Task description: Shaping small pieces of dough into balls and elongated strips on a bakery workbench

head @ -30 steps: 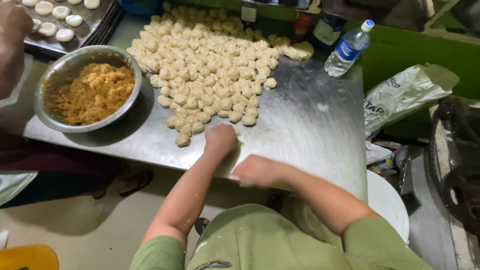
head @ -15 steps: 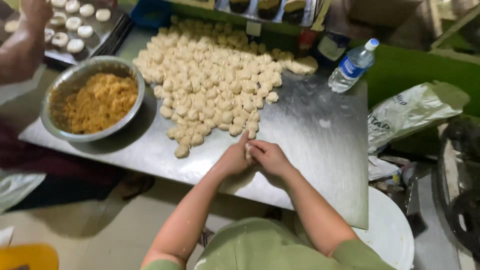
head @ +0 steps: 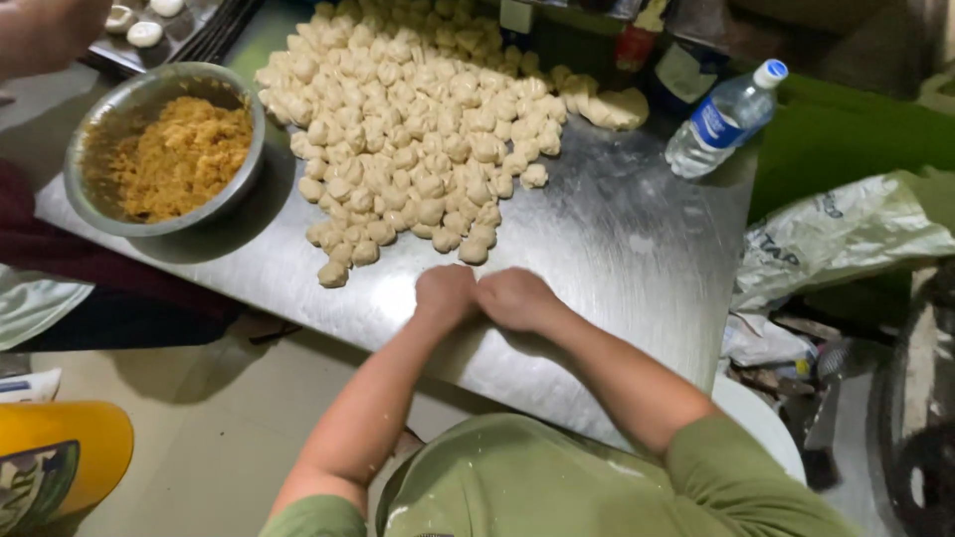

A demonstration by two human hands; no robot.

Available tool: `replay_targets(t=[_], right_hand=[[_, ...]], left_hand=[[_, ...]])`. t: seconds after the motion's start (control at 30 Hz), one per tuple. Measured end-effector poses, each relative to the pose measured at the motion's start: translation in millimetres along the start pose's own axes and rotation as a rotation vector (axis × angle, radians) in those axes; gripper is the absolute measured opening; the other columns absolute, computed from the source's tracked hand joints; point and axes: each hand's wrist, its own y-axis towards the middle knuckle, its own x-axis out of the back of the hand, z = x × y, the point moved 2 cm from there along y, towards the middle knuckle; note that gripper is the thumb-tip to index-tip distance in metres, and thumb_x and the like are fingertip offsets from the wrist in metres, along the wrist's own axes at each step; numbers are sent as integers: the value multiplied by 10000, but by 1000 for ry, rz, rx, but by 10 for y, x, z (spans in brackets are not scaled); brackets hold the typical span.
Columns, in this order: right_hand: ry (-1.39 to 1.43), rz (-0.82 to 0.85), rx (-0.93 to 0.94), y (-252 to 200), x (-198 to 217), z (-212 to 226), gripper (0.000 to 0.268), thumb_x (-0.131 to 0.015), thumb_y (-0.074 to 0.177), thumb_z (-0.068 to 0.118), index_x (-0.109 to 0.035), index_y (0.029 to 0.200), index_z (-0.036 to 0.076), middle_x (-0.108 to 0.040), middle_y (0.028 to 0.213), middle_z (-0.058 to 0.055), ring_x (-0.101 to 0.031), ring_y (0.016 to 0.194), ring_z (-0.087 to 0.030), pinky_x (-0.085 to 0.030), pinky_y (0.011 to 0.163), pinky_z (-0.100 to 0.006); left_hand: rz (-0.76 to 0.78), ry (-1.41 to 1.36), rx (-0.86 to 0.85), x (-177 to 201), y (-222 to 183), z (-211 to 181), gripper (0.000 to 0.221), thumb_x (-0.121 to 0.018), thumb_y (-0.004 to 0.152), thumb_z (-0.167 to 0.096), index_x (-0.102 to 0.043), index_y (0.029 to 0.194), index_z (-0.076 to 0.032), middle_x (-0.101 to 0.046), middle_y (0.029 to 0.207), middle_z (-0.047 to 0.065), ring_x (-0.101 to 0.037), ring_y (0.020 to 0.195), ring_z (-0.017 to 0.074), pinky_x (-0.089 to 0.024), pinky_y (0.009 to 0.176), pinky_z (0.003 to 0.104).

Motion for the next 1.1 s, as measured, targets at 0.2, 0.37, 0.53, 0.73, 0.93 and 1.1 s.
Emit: replay_targets(t=[0.2, 0.37, 0.53, 0.73, 0.93, 1.1], right_hand=[[1072, -226, 1366, 21, 404, 296, 313, -807, 880, 293, -692, 782, 19, -671, 776, -145, -611, 629, -331, -533, 617, -429], [-124, -397, -30, 960, 143, -902, 674, -669, 978, 386, -481, 1554, 88, -352, 1662, -192, -349, 1412, -636, -246, 1074, -841], [336, -617, 162, 375, -840, -73, 341, -618, 1033, 337, -721, 1233, 81, -687, 1206, -160, -623, 1181, -420, -483, 1025, -544], [414, -826, 121, 242, -1093, 211, 264, -583, 1021, 192, -742, 1194, 71, -731, 1187, -106, -685, 1158, -311, -535, 1016, -433], [80, -390, -182, 160, -787, 444, 681, -327, 1063, 623, -720, 920, 86, -743, 930, -211, -697, 1027, -441, -524, 909, -562], [533, -122, 384, 22, -654, 512, 361, -698, 967, 320, -685, 683, 98, -714, 621, -72, -649, 661, -166, -540, 678, -357]], left_hand=[[62, -197, 153, 1043, -194, 56, 428, -591, 900, -356, -758, 1108, -21, -771, 1037, 202, -728, 1068, 424, -579, 844, 574], [161, -445, -41, 797, -311, 144, 846, -769, 748, -459, -430, 1423, -79, -622, 1367, 223, -590, 1304, 443, -442, 1083, 621], [206, -667, -202, 978, -676, 361, 849, -594, 872, -204, -212, 1598, 14, -543, 1404, 370, -518, 1350, 500, -424, 1147, 588], [137, -324, -250, 349, -424, 600, 404, -599, 862, -401, -746, 1035, -66, -753, 899, 174, -743, 972, 392, -598, 793, 508], [85, -92, -246, 398, -336, 460, 557, -257, 1002, -266, -784, 973, -86, -788, 898, 139, -771, 940, 368, -608, 761, 521], [27, 82, -70, 580, -170, 717, 378, -467, 963, -287, -806, 950, -121, -786, 891, 99, -776, 935, 324, -608, 731, 495]])
